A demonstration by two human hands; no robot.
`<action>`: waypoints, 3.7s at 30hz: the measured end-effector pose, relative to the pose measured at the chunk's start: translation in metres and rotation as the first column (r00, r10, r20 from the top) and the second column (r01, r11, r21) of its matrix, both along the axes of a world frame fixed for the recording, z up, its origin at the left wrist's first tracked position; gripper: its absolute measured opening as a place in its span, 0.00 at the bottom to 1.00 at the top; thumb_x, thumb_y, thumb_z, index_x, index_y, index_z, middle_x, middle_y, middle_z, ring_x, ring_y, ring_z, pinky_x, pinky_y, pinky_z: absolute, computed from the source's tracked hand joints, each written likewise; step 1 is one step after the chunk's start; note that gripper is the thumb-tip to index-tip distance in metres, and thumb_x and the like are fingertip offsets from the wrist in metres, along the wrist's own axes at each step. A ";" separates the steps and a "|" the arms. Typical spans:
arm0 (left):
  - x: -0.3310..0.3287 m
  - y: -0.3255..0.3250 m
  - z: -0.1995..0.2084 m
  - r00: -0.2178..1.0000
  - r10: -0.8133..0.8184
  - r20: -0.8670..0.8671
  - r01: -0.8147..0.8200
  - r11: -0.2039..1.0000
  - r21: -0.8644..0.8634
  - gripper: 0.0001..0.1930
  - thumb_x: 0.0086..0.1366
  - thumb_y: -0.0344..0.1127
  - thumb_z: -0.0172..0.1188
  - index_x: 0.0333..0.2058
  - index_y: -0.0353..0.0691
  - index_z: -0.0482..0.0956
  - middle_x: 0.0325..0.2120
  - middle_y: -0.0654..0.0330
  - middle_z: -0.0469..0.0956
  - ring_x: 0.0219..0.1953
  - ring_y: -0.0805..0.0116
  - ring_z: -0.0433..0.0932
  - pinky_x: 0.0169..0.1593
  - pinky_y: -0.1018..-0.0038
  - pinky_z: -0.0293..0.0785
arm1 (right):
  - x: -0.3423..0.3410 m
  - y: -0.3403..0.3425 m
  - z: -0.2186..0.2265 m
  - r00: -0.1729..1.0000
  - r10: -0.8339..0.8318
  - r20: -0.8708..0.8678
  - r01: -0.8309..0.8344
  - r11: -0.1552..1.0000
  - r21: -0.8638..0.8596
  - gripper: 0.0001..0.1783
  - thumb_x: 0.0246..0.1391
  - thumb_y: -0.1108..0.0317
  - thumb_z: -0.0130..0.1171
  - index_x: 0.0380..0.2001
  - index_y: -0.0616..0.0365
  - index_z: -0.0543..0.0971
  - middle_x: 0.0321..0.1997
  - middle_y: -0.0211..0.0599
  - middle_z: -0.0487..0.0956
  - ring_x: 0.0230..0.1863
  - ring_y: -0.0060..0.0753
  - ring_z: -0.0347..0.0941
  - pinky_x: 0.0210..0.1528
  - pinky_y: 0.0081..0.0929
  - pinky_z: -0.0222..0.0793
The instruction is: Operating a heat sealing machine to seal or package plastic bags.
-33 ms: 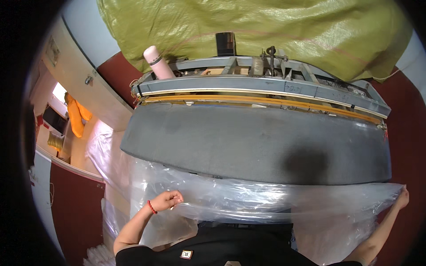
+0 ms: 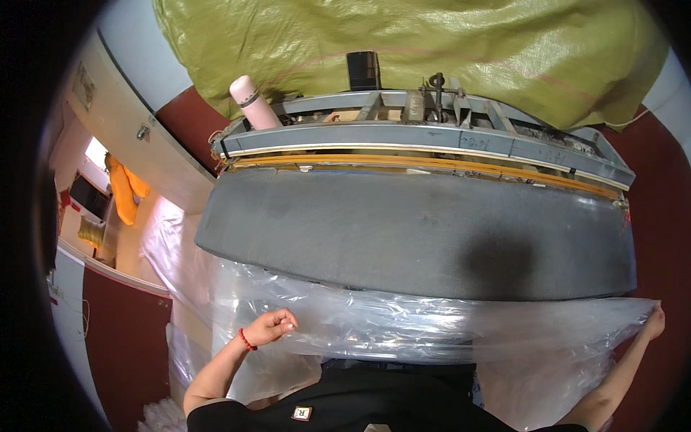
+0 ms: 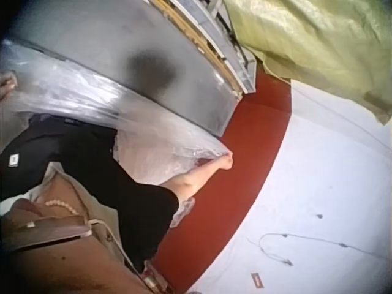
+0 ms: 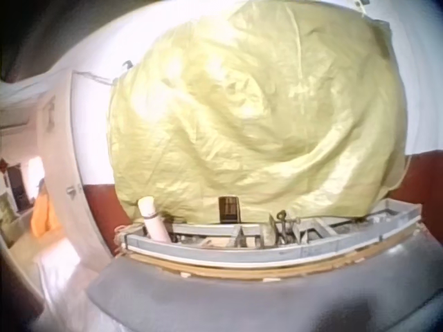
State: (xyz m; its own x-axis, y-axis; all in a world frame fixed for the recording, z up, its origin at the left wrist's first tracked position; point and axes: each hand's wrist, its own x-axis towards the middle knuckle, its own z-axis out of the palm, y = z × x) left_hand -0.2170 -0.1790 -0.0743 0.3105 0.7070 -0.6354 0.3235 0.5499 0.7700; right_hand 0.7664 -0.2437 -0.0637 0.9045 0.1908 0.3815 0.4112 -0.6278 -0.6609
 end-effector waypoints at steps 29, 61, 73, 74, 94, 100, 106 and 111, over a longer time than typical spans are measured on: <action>-0.304 0.267 -0.031 0.196 0.679 -0.707 0.168 0.687 0.707 0.29 0.61 0.52 0.42 0.52 0.33 0.63 0.51 0.48 0.64 0.55 0.57 0.61 0.57 0.72 0.54 | -0.139 0.190 -0.012 0.981 -0.160 0.107 0.188 0.911 -0.366 0.14 0.44 0.56 0.53 0.31 0.52 0.78 0.35 0.43 0.77 0.39 0.45 0.73 0.40 0.39 0.69; 0.299 0.078 0.092 -0.020 -0.640 0.768 0.274 0.736 0.620 0.19 0.60 0.36 0.47 0.48 0.32 0.68 0.42 0.44 0.71 0.45 0.51 0.70 0.47 0.58 0.65 | -0.131 0.172 -0.002 0.980 -0.087 0.179 0.164 0.859 -0.484 0.13 0.51 0.60 0.46 0.33 0.58 0.72 0.31 0.43 0.77 0.35 0.43 0.75 0.36 0.38 0.71; -0.161 0.014 0.122 0.834 0.546 0.079 0.038 -0.200 0.979 0.19 0.62 0.40 0.47 0.48 0.34 0.68 0.43 0.53 0.70 0.46 0.64 0.68 0.49 0.70 0.65 | -0.141 0.164 0.001 0.988 0.008 0.153 0.064 0.885 -0.462 0.17 0.53 0.57 0.45 0.40 0.55 0.71 0.40 0.47 0.75 0.43 0.51 0.70 0.40 0.45 0.65; -0.185 0.010 0.129 0.725 0.686 0.071 0.144 -0.252 0.957 0.20 0.62 0.40 0.47 0.48 0.34 0.68 0.43 0.53 0.70 0.46 0.65 0.68 0.49 0.71 0.65 | -0.141 0.166 0.000 0.988 0.027 0.154 0.049 0.881 -0.470 0.17 0.53 0.57 0.44 0.39 0.56 0.71 0.39 0.47 0.75 0.43 0.51 0.70 0.40 0.45 0.65; -0.192 0.197 0.234 0.481 0.728 -0.488 -0.166 0.622 0.765 0.08 0.55 0.36 0.58 0.25 0.38 0.74 0.21 0.68 0.71 0.24 0.78 0.69 0.30 0.83 0.65 | -0.145 0.172 0.003 0.998 0.016 0.053 0.014 0.860 -0.509 0.18 0.55 0.57 0.40 0.43 0.54 0.70 0.42 0.45 0.74 0.44 0.49 0.69 0.41 0.42 0.65; -0.001 0.181 0.248 0.365 0.930 0.052 0.761 -0.330 0.559 0.17 0.51 0.31 0.58 0.39 0.33 0.69 0.38 0.51 0.71 0.42 0.57 0.69 0.46 0.68 0.64 | -0.144 0.165 0.009 0.995 -0.040 0.091 0.082 0.844 -0.529 0.18 0.55 0.56 0.40 0.44 0.53 0.69 0.44 0.44 0.73 0.45 0.49 0.69 0.42 0.42 0.65; 0.023 0.145 0.083 0.300 -0.083 -0.950 0.886 0.393 0.245 0.30 0.57 0.42 0.52 0.57 0.43 0.56 0.59 0.55 0.49 0.63 0.56 0.43 0.61 0.58 0.41 | -0.120 0.172 -0.014 0.999 -0.020 0.044 0.039 0.863 -0.504 0.19 0.55 0.54 0.40 0.45 0.51 0.69 0.44 0.43 0.73 0.45 0.49 0.69 0.41 0.43 0.65; -0.079 0.158 0.023 0.540 0.257 -0.802 0.534 0.631 0.562 0.31 0.56 0.43 0.52 0.56 0.39 0.55 0.59 0.53 0.51 0.62 0.56 0.47 0.60 0.59 0.46 | -0.107 0.173 -0.020 0.996 0.018 0.084 0.029 0.846 -0.532 0.20 0.54 0.52 0.40 0.45 0.51 0.69 0.44 0.44 0.73 0.45 0.50 0.69 0.40 0.45 0.65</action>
